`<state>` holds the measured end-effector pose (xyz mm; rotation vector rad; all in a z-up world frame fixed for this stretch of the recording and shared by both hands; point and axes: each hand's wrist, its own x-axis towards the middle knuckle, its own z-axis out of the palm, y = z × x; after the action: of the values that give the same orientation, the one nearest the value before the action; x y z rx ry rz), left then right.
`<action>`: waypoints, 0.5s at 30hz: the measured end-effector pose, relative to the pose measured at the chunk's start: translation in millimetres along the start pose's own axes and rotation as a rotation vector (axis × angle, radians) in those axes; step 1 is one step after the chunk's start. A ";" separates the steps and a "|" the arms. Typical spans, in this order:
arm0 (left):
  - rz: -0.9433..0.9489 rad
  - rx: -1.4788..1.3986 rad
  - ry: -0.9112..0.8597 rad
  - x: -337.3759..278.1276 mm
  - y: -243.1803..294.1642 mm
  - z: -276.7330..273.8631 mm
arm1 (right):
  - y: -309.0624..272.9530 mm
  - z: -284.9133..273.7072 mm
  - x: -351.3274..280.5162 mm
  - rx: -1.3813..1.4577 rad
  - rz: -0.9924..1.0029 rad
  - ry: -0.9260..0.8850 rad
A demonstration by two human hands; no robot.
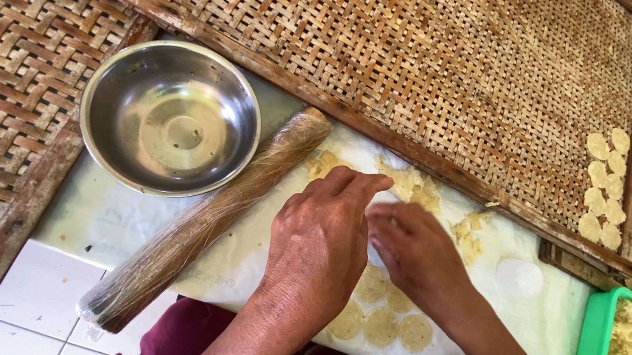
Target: Forming small dough discs and placing them on a bamboo tray for drying.
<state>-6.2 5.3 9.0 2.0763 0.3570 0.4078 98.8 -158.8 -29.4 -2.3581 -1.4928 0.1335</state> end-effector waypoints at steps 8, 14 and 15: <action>0.012 -0.010 0.004 -0.1 3.2 -1.5 | 29.3 3.1 -24.9 0.064 0.068 -0.026; 0.024 -0.007 0.006 0.2 2.8 -1.1 | 29.6 13.2 -10.3 -0.004 0.199 0.043; 0.026 -0.010 0.005 0.6 2.3 -1.0 | 28.4 17.4 -8.2 -0.025 0.228 0.021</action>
<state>-5.9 5.2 11.6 2.0726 0.3309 0.4299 115.0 -173.0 -56.1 -2.5353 -1.2192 0.1465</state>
